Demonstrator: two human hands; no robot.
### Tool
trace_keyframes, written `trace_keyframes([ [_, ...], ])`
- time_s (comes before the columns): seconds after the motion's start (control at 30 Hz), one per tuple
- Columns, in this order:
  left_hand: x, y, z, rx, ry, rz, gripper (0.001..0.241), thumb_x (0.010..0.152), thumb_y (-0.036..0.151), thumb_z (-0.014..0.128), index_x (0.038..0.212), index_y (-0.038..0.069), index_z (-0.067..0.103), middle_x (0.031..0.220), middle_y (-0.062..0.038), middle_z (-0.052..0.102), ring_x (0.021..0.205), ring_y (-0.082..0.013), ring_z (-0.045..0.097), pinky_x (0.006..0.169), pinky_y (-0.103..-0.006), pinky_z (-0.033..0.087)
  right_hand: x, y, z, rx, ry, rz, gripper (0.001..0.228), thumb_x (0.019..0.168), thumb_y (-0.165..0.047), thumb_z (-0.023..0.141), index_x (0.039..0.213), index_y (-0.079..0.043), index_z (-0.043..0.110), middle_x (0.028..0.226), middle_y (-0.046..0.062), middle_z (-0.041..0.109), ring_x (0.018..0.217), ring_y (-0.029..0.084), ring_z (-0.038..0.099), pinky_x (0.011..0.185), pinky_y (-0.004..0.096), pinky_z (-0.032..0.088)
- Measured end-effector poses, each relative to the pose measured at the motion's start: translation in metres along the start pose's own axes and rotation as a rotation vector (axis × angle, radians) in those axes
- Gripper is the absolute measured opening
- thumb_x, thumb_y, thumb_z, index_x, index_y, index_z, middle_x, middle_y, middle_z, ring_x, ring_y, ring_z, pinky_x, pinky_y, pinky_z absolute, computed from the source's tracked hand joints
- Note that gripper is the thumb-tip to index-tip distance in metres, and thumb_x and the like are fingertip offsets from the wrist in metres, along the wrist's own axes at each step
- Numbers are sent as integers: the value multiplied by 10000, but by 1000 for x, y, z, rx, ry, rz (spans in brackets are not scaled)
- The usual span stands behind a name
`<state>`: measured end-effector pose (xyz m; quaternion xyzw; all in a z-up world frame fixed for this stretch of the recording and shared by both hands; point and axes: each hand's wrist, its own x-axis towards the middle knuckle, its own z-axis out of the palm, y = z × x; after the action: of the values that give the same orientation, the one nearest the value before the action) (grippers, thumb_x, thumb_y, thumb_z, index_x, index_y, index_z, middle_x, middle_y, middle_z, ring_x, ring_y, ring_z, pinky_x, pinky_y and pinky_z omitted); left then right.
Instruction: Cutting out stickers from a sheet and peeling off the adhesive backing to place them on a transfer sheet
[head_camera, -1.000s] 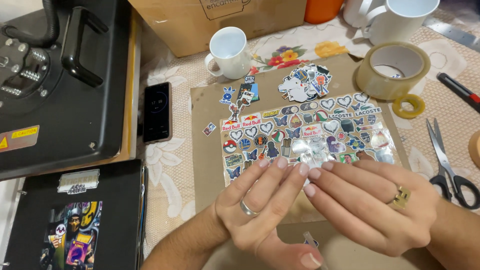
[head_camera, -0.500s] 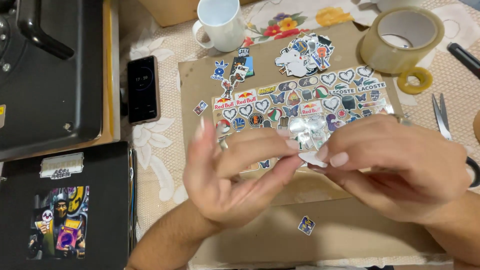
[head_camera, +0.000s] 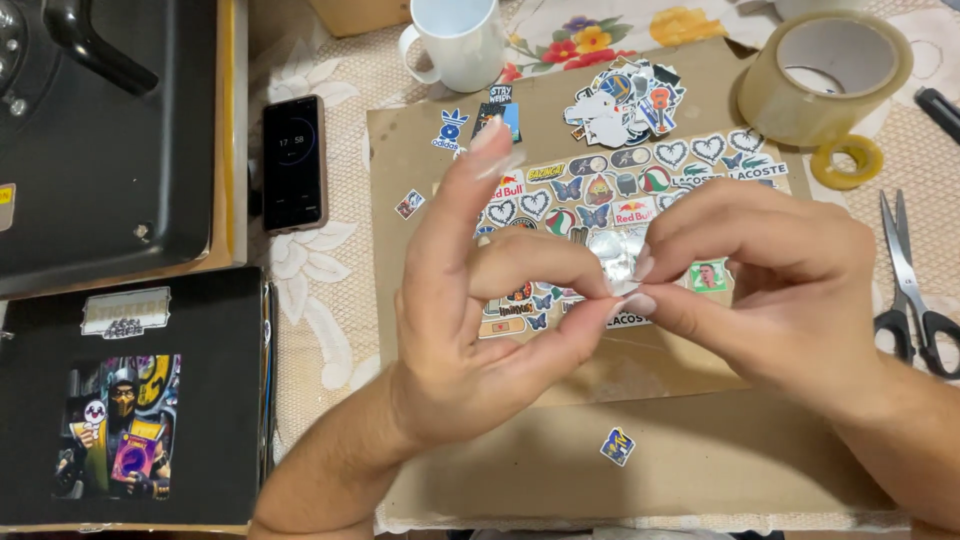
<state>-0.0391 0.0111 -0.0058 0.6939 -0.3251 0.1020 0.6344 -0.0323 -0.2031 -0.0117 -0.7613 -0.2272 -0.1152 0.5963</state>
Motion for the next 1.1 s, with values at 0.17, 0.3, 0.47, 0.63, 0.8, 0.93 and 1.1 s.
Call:
trace_keyframes([
  [0.17, 18, 18, -7, 25, -94, -290, 867, 929, -11, 762, 1572, 79, 186, 884, -57, 754, 819, -96, 678, 880, -215, 621, 8, -15, -5, -248, -152, -70, 70, 802, -106, 755, 782, -59, 707, 720, 47, 683, 633, 141, 579, 545, 262, 379],
  [0.3, 16, -1, -11, -57, -143, -444, 906, 865, -21, 738, 1574, 102, 189, 849, -47, 725, 744, -83, 639, 782, -203, 587, -2, 13, 6, -200, -282, 73, 97, 832, -153, 723, 748, -104, 725, 653, -20, 681, 567, 97, 537, 499, 233, 371],
  [0.47, -27, -44, -23, 27, 3, -540, 828, 850, 17, 737, 1543, 140, 301, 872, -58, 759, 795, -82, 662, 763, -216, 582, -39, 77, 36, 68, -373, 853, 256, 872, -185, 752, 655, -48, 750, 486, -7, 468, 457, 93, 331, 433, 280, 226],
  [0.63, -53, -70, -27, 58, 63, -559, 784, 864, 42, 710, 1531, 110, 304, 877, -78, 744, 781, -107, 678, 743, -231, 584, -40, 104, 46, 21, -406, 937, 253, 912, -207, 736, 704, -70, 780, 492, -19, 477, 459, 78, 303, 440, 277, 182],
  [0.8, -60, -82, -31, 104, 62, -563, 759, 880, 88, 698, 1529, 115, 305, 903, -40, 745, 738, -93, 643, 744, -231, 560, -26, 105, 51, -184, -468, 882, 315, 915, -255, 733, 634, -111, 741, 484, -34, 460, 489, 83, 313, 480, 288, 226],
  [0.93, -68, -88, -32, 156, -21, -535, 708, 900, 82, 658, 1519, 105, 316, 922, -53, 767, 815, -135, 704, 820, -262, 581, -24, 103, 56, -259, -481, 883, 371, 919, -271, 729, 585, -117, 684, 483, -27, 462, 500, 88, 331, 498, 293, 252],
  [1.1, -70, -92, -30, 131, -210, -529, 715, 928, 65, 592, 1553, 101, 246, 940, -59, 767, 856, -185, 703, 880, -306, 564, -22, 95, 60, -204, -414, 951, 332, 903, -203, 729, 596, -80, 696, 462, 18, 545, 422, 108, 449, 466, 276, 337],
])
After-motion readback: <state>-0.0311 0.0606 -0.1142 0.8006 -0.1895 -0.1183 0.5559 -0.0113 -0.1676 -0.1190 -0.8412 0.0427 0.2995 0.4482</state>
